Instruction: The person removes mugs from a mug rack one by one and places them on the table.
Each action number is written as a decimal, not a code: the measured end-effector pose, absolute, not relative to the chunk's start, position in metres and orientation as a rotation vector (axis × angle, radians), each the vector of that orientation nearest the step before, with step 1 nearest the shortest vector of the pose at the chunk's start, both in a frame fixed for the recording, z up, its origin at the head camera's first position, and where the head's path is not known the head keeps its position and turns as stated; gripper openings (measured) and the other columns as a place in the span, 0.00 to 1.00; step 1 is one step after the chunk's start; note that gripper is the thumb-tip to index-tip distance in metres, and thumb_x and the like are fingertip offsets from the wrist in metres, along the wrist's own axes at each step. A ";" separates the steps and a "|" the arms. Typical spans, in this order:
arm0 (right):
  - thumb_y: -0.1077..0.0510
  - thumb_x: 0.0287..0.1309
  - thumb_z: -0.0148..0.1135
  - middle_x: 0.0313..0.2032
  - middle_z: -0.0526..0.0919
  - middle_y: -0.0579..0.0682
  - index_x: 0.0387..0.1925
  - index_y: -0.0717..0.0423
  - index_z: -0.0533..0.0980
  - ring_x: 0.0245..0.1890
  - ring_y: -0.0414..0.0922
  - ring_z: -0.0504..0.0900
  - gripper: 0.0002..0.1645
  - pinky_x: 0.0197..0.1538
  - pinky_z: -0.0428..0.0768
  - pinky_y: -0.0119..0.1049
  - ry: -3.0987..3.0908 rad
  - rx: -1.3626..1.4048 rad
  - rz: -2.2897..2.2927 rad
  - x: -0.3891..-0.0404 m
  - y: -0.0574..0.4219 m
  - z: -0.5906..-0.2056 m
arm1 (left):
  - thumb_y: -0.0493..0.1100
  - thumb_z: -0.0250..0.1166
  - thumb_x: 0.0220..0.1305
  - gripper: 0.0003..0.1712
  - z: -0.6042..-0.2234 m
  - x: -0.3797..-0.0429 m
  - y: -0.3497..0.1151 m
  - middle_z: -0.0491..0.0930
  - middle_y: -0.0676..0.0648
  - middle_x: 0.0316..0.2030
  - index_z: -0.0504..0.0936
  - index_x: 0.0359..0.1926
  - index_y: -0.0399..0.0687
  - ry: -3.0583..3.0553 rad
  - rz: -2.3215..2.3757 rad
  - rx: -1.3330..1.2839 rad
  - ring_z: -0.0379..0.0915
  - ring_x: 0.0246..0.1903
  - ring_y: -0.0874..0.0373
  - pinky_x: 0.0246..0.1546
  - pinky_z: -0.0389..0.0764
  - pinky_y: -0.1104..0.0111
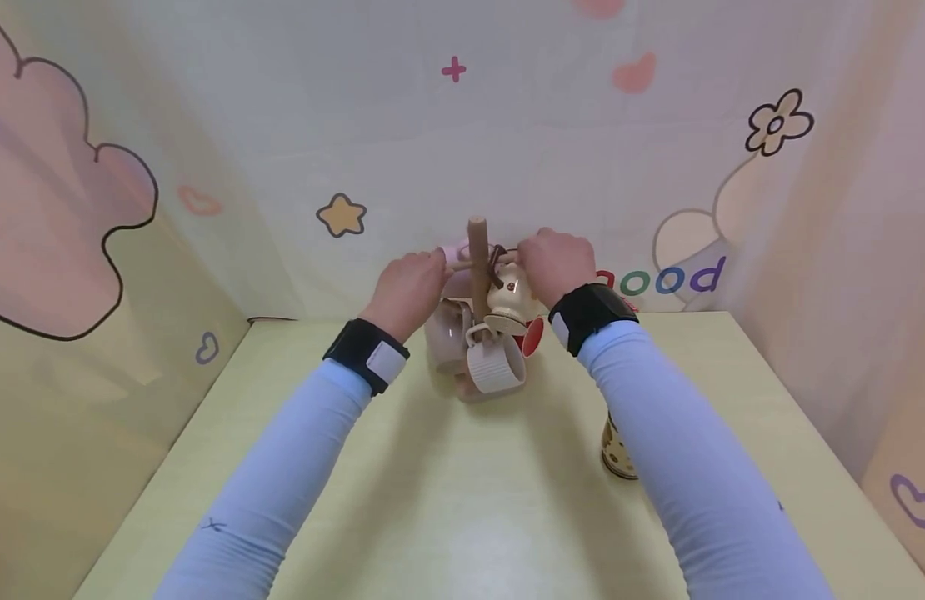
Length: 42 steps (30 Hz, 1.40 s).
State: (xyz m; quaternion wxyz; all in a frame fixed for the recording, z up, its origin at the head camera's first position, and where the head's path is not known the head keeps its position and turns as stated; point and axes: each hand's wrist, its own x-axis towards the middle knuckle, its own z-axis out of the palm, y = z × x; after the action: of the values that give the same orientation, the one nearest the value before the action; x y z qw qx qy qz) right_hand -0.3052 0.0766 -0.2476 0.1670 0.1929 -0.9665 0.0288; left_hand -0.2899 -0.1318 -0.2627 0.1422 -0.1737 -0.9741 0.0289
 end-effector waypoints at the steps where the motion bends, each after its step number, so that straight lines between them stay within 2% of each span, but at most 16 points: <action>1: 0.60 0.66 0.63 0.34 0.84 0.59 0.44 0.57 0.85 0.32 0.54 0.81 0.09 0.33 0.82 0.53 -2.747 0.547 0.089 -0.306 0.078 -0.248 | 0.37 0.62 0.70 0.12 -0.263 -0.289 -0.131 0.82 0.42 0.45 0.80 0.53 0.40 -2.803 0.089 -0.504 0.80 0.40 0.50 0.42 0.83 0.62; 7: 0.58 0.66 0.64 0.37 0.85 0.60 0.47 0.56 0.84 0.38 0.56 0.82 0.11 0.35 0.82 0.56 -2.735 0.527 0.111 -0.310 0.080 -0.247 | 0.37 0.62 0.70 0.14 -0.263 -0.286 -0.127 0.82 0.42 0.44 0.80 0.55 0.41 -2.775 0.121 -0.505 0.80 0.41 0.51 0.41 0.83 0.62; 15: 0.59 0.65 0.65 0.37 0.84 0.61 0.49 0.59 0.83 0.37 0.56 0.81 0.14 0.38 0.83 0.55 -2.744 0.532 0.072 -0.314 0.075 -0.246 | 0.38 0.59 0.72 0.12 -0.264 -0.281 -0.125 0.84 0.43 0.42 0.82 0.53 0.42 -2.728 0.163 -0.511 0.80 0.41 0.53 0.38 0.84 0.64; 19: 0.59 0.65 0.65 0.37 0.85 0.61 0.48 0.57 0.84 0.37 0.56 0.82 0.12 0.37 0.83 0.56 -2.737 0.535 0.061 -0.317 0.074 -0.245 | 0.42 0.57 0.74 0.14 -0.264 -0.279 -0.123 0.84 0.45 0.43 0.82 0.55 0.44 -2.737 0.148 -0.517 0.80 0.41 0.52 0.41 0.83 0.63; 25: 0.58 0.65 0.64 0.35 0.86 0.59 0.44 0.56 0.85 0.35 0.55 0.83 0.09 0.36 0.82 0.55 -2.747 0.546 0.061 -0.322 0.074 -0.244 | 0.45 0.58 0.74 0.12 -0.264 -0.278 -0.116 0.83 0.48 0.40 0.83 0.51 0.46 -2.739 0.194 -0.518 0.79 0.37 0.53 0.46 0.82 0.64; 33: 0.56 0.65 0.65 0.32 0.86 0.57 0.41 0.53 0.84 0.31 0.54 0.83 0.07 0.33 0.82 0.55 -2.722 0.585 0.063 -0.328 0.080 -0.244 | 0.41 0.58 0.70 0.09 -0.261 -0.272 -0.100 0.82 0.47 0.33 0.83 0.44 0.46 -2.696 0.348 -0.498 0.80 0.29 0.53 0.29 0.83 0.58; 37: 0.56 0.66 0.63 0.32 0.86 0.57 0.42 0.53 0.84 0.32 0.54 0.83 0.08 0.34 0.82 0.56 -2.708 0.589 0.078 -0.330 0.083 -0.246 | 0.41 0.53 0.73 0.11 -0.260 -0.269 -0.097 0.82 0.46 0.32 0.82 0.44 0.45 -2.698 0.396 -0.483 0.79 0.29 0.54 0.27 0.83 0.58; 42: 0.59 0.67 0.62 0.31 0.85 0.57 0.42 0.54 0.84 0.31 0.55 0.83 0.07 0.33 0.82 0.56 -2.703 0.591 0.070 -0.332 0.079 -0.247 | 0.41 0.53 0.74 0.11 -0.259 -0.269 -0.100 0.82 0.46 0.34 0.82 0.45 0.46 -2.718 0.397 -0.476 0.79 0.30 0.54 0.26 0.83 0.59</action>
State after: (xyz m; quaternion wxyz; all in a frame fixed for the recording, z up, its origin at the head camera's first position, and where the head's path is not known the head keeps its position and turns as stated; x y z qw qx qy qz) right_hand -0.3321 0.0791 -0.2472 0.1857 0.2097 -0.9597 0.0248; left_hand -0.2692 -0.0999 -0.2589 0.1762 -0.1680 -0.9597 0.1403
